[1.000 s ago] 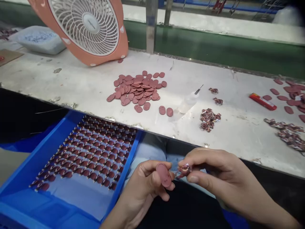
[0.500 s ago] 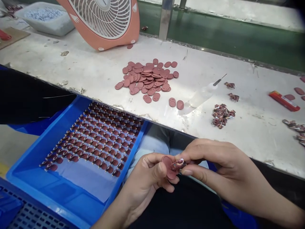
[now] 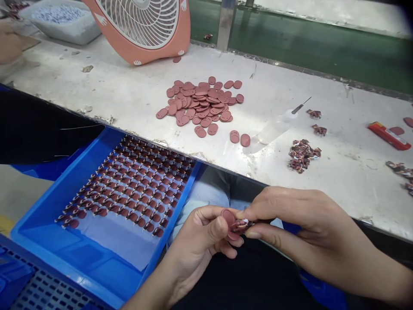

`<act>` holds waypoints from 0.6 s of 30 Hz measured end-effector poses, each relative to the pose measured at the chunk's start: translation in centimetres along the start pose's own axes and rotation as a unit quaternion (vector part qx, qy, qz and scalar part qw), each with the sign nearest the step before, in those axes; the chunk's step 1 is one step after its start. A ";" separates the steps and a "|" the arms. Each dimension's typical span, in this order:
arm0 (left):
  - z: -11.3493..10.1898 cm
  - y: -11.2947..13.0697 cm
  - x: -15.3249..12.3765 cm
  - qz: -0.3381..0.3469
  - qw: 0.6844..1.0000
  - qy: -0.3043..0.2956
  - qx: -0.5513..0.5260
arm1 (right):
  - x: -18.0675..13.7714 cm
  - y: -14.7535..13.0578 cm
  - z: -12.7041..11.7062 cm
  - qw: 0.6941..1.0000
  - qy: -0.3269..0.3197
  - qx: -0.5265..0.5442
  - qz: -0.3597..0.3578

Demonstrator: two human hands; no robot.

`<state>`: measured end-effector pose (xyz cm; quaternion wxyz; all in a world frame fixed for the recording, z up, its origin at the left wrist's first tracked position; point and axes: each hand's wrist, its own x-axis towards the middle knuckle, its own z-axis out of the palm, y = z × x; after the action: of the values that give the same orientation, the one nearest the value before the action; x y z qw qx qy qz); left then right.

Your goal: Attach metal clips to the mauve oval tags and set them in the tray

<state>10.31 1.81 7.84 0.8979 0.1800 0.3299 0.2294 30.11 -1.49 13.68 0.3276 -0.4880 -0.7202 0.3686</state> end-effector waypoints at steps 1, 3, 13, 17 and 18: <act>0.0 0.0 0.0 0.000 1.000 0.000 0.000 | 0.0 0.0 0.0 1.000 -0.002 -0.003 0.001; 0.0 0.1 0.0 0.001 1.000 0.001 0.001 | 0.0 0.0 0.0 1.000 -0.007 -0.007 -0.002; -0.1 0.1 -0.1 0.005 1.000 0.019 -0.012 | 0.5 -0.5 0.0 0.997 -0.039 -0.060 -0.041; 0.0 0.1 -0.4 0.013 1.000 0.015 -0.015 | 0.6 -0.8 0.1 0.995 -0.043 -0.062 -0.059; 0.1 0.1 -0.5 0.015 1.000 0.012 -0.013 | 0.6 -0.8 0.1 0.995 -0.044 -0.059 -0.061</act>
<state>9.97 1.63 8.22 0.8925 0.1707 0.3347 0.2495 29.42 -1.20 14.38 0.2879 -0.4451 -0.7829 0.3256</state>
